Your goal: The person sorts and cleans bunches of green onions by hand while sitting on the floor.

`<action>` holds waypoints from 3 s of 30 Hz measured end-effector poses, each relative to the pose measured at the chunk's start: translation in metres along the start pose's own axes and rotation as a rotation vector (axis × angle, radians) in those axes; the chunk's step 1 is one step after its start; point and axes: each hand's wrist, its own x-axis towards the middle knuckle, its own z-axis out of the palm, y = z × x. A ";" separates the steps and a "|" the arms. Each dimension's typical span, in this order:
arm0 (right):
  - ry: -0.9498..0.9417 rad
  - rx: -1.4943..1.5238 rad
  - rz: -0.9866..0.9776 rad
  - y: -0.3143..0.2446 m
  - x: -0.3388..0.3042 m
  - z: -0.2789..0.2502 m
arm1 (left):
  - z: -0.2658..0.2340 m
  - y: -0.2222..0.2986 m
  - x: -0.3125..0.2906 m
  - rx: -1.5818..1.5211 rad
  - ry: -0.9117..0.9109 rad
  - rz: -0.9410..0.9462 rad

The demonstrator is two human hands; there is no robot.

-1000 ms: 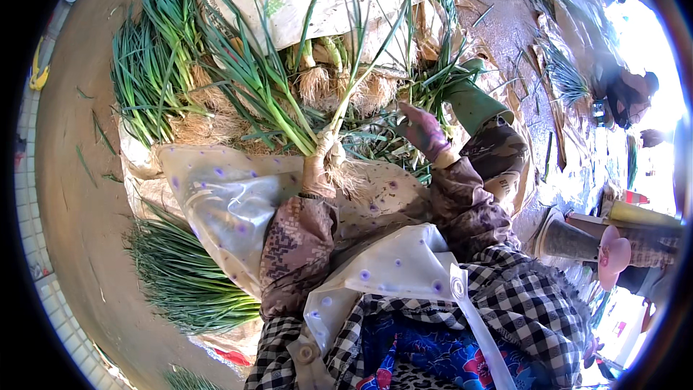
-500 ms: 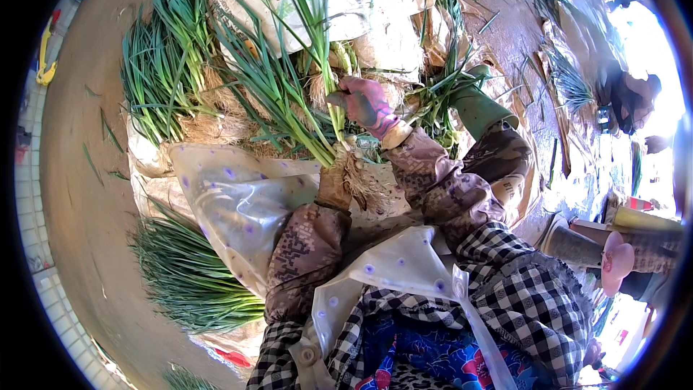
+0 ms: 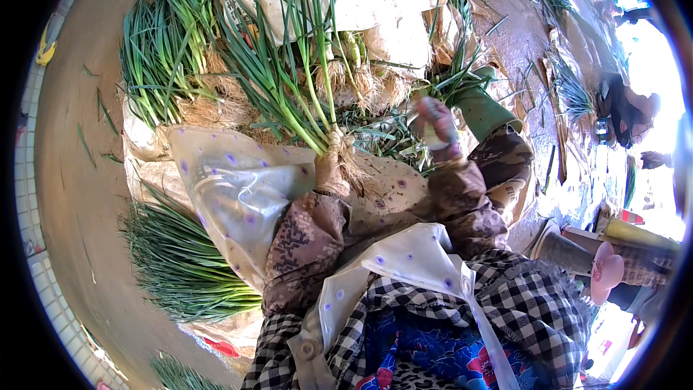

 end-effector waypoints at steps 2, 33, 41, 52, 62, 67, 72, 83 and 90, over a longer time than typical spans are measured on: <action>0.323 -0.275 0.070 -0.024 -0.004 -0.027 | 0.003 0.000 -0.002 -0.090 0.021 0.010; -0.377 -0.638 0.001 0.014 -0.014 0.007 | -0.008 -0.002 0.008 0.361 -0.047 0.051; -0.350 -0.452 0.094 0.009 -0.021 0.091 | -0.017 0.013 0.012 0.505 0.010 0.275; -0.855 -1.236 -0.084 0.031 -0.007 0.060 | 0.001 0.030 -0.008 0.385 -0.195 0.173; -0.476 -0.205 0.390 -0.035 0.045 0.120 | 0.019 0.049 -0.057 0.759 -0.345 0.081; -0.313 -0.072 0.353 -0.066 0.066 0.081 | 0.024 0.074 -0.068 0.575 -0.133 0.151; -0.238 0.340 0.337 -0.101 0.103 -0.007 | 0.019 0.122 -0.082 0.639 -0.226 0.017; 0.470 0.439 -0.214 -0.122 0.139 -0.230 | 0.024 0.259 -0.087 0.421 -0.503 0.008; 0.225 -0.246 0.100 -0.069 0.108 -0.059 | 0.051 0.201 -0.041 0.512 -0.414 0.158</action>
